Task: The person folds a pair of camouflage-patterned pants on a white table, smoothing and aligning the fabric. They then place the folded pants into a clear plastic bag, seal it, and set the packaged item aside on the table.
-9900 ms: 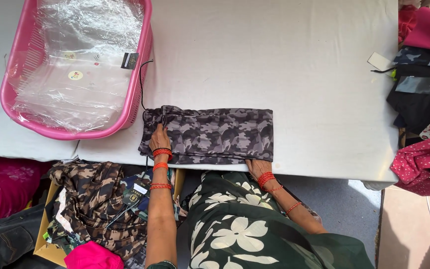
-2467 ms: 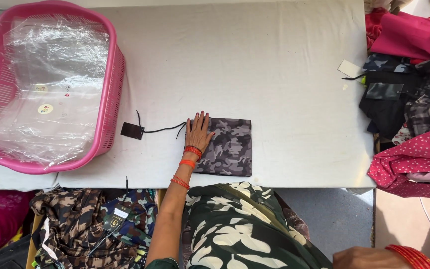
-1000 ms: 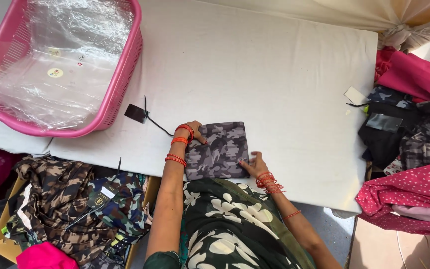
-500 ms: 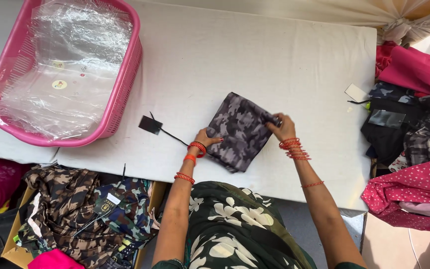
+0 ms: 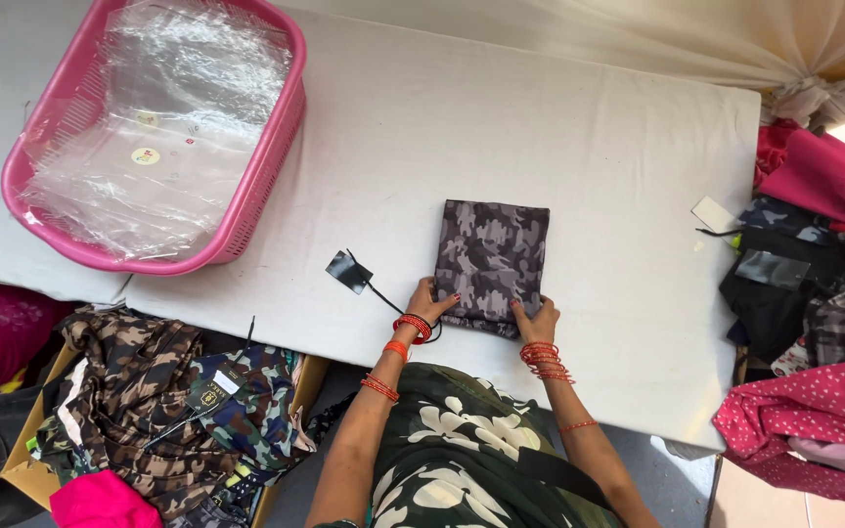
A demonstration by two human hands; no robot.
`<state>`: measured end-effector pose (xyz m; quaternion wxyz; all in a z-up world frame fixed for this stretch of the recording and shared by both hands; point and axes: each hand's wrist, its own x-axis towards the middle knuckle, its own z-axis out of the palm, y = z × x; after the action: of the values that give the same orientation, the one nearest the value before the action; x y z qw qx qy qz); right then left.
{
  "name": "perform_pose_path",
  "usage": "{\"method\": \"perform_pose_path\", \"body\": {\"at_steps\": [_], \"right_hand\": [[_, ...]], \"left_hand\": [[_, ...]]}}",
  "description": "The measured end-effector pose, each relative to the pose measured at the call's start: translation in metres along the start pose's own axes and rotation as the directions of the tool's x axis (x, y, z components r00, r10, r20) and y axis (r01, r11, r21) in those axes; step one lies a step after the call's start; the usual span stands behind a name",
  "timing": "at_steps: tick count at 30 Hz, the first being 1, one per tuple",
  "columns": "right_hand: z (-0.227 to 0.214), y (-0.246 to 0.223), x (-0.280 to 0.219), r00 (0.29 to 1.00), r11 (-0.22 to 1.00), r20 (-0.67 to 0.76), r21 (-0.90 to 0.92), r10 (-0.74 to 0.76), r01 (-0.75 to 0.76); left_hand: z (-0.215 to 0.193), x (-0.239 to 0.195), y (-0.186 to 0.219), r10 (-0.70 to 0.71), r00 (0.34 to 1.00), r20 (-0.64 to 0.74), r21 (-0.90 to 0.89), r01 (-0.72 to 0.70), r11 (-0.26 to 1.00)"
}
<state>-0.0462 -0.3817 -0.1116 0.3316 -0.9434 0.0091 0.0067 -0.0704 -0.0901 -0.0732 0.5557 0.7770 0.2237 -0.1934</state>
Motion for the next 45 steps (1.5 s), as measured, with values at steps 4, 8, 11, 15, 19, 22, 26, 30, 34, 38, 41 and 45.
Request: {"method": "perform_pose_path", "body": {"at_steps": [4, 8, 11, 15, 19, 22, 26, 30, 34, 38, 41, 45], "right_hand": [[-0.015, -0.022, 0.0, 0.928, 0.889, 0.136, 0.267, 0.348, -0.373], [-0.009, -0.009, 0.01, 0.824, 0.774, 0.306, 0.296, 0.478, -0.559], [-0.001, -0.007, 0.002, 0.863, 0.785, 0.249, 0.361, 0.44, -0.504], [-0.002, -0.027, -0.002, 0.879, 0.804, 0.165, 0.355, 0.448, -0.476], [0.003, -0.032, 0.002, 0.888, 0.84, 0.055, 0.303, 0.457, -0.451], [0.002, -0.028, -0.006, 0.896, 0.851, 0.022, 0.303, 0.444, -0.429], [-0.004, -0.032, -0.004, 0.887, 0.824, 0.063, 0.344, 0.458, -0.45], [-0.007, -0.041, -0.002, 0.873, 0.792, 0.11, 0.379, 0.475, -0.479], [-0.003, -0.031, -0.003, 0.891, 0.82, 0.077, 0.361, 0.448, -0.444], [-0.004, -0.033, -0.001, 0.894, 0.813, 0.101, 0.382, 0.437, -0.44], [0.0, -0.026, -0.004, 0.88, 0.807, 0.108, 0.361, 0.463, -0.468], [0.02, -0.01, -0.004, 0.871, 0.773, 0.113, 0.416, 0.479, -0.479]], "left_hand": [[-0.102, -0.011, 0.054, 0.398, 0.822, -0.408, 0.316, -0.282, 0.906], [-0.247, -0.005, 0.092, 0.702, 0.401, -0.589, 0.642, -0.295, 0.707], [-0.346, 0.007, 0.082, 0.604, 0.425, -0.675, 0.628, -0.1, 0.772], [-0.429, 0.027, 0.029, 0.527, 0.498, -0.689, 0.648, 0.096, 0.756], [-0.444, 0.002, 0.077, 0.138, 0.747, -0.651, 0.669, 0.478, 0.57], [-0.452, 0.025, 0.053, -0.089, 0.806, -0.585, 0.694, 0.554, 0.46], [-0.499, 0.12, -0.06, 0.072, 0.818, -0.57, 0.77, 0.502, 0.393], [-0.487, 0.07, -0.002, 0.32, 0.803, -0.502, 0.862, 0.433, 0.265], [-0.455, 0.012, 0.06, 0.266, 0.82, -0.507, 0.831, 0.384, 0.402], [-0.452, 0.01, 0.05, 0.197, 0.819, -0.54, 0.761, 0.374, 0.53], [-0.431, -0.039, 0.118, 0.358, 0.725, -0.588, 0.757, 0.337, 0.56], [-0.367, -0.06, 0.151, 0.842, 0.351, -0.411, 0.855, -0.172, 0.489]]}}
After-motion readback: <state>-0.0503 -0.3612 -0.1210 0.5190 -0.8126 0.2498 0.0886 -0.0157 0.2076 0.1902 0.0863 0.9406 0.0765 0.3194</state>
